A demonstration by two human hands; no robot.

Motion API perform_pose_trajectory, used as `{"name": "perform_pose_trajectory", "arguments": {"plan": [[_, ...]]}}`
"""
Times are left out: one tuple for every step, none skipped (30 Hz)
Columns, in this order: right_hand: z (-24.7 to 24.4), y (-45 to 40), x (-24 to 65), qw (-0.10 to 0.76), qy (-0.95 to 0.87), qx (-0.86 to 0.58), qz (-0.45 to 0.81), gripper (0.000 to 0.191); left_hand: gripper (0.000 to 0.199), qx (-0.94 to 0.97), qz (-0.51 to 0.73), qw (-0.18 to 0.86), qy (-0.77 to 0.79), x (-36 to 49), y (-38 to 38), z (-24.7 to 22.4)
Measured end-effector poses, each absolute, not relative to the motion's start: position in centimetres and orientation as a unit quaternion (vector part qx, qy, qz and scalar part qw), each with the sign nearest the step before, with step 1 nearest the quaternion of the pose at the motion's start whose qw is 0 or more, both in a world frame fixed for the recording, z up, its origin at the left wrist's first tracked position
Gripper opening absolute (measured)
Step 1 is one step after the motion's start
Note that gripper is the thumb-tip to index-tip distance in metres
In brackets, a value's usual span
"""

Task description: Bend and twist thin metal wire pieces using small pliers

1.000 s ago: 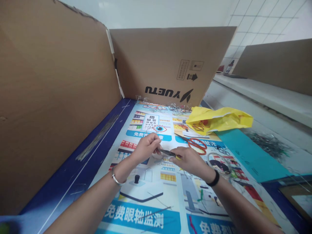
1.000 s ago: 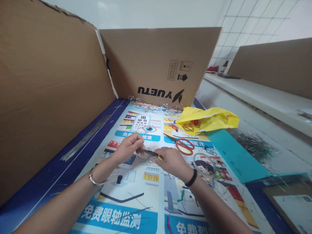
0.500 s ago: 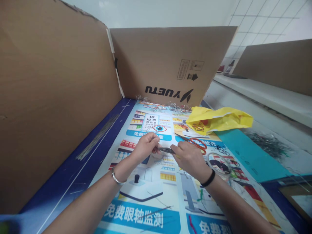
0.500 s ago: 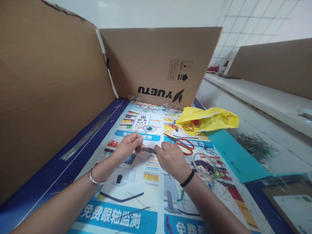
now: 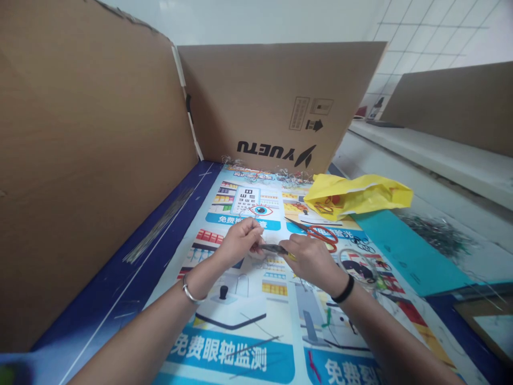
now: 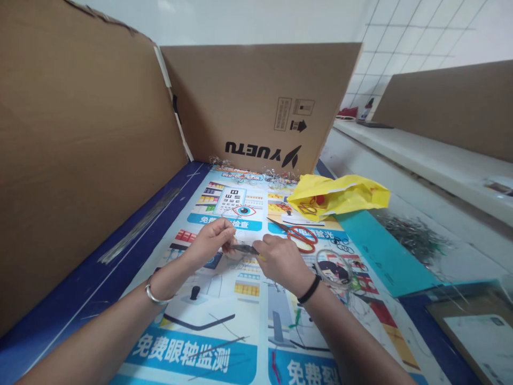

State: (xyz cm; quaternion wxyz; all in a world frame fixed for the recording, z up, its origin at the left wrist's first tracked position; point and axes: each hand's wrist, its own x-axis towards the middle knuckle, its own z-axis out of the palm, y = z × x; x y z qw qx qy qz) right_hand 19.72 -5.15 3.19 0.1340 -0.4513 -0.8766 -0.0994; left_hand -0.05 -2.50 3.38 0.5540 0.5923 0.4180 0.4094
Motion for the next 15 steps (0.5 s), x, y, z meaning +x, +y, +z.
{"name": "perform_pose_trajectory", "arguments": {"plan": [[3.3,-5.14,19.75,0.127,-0.878,-0.454,-0.087,0.015,0.02,0.602,0.406,0.549,0.414,-0.11,-2.47,3.27],[3.37,-5.12,19.77,0.12,-0.878,-0.457,-0.078,0.017,0.02,0.613,0.403,0.541,0.411,-0.18,-2.45,3.16],[3.42,-5.1,19.8,0.116,-0.878,-0.459,-0.071,0.017,0.019,0.625,0.398,0.533,0.41,-0.23,-2.42,3.07],[3.44,-5.08,19.82,0.112,-0.878,-0.461,-0.067,0.018,0.019,0.636,0.392,0.523,0.411,-0.28,-2.41,2.99],[3.46,-5.05,19.85,0.109,-0.877,-0.463,-0.064,0.018,0.019,0.645,0.387,0.514,0.412,-0.3,-2.4,2.94],[3.47,-5.03,19.88,0.106,-0.878,-0.464,-0.061,0.018,0.019,0.651,0.383,0.508,0.414,-0.3,-2.4,2.92],[3.51,-5.01,19.92,0.103,-0.878,-0.464,-0.059,0.018,0.019,0.654,0.381,0.505,0.414,-0.29,-2.42,2.94],[3.56,-4.99,19.97,0.101,-0.878,-0.463,-0.059,0.018,0.019,0.654,0.382,0.506,0.413,-0.25,-2.43,2.99],[3.63,-4.96,20.04,0.099,-0.879,-0.463,-0.06,0.018,0.019,0.65,0.384,0.511,0.412,-0.21,-2.44,3.05],[3.7,-4.93,20.12,0.098,-0.878,-0.463,-0.063,0.018,0.02,0.644,0.386,0.517,0.411,-0.18,-2.44,3.12],[3.77,-4.89,20.22,0.099,-0.877,-0.464,-0.069,0.019,0.02,0.638,0.389,0.522,0.411,-0.17,-2.42,3.18],[3.81,-4.84,20.33,0.1,-0.876,-0.466,-0.075,0.019,0.021,0.635,0.391,0.524,0.411,-0.2,-2.37,3.22],[3.81,-4.77,20.45,0.103,-0.874,-0.468,-0.081,0.02,0.021,0.635,0.393,0.522,0.412,-0.26,-2.3,3.22],[3.76,-4.69,20.58,0.106,-0.872,-0.469,-0.086,0.02,0.023,0.638,0.395,0.516,0.414,-0.36,-2.19,3.19],[3.67,-4.6,20.73,0.11,-0.871,-0.471,-0.09,0.021,0.024,0.643,0.397,0.507,0.415,-0.49,-2.07,3.13]]}}
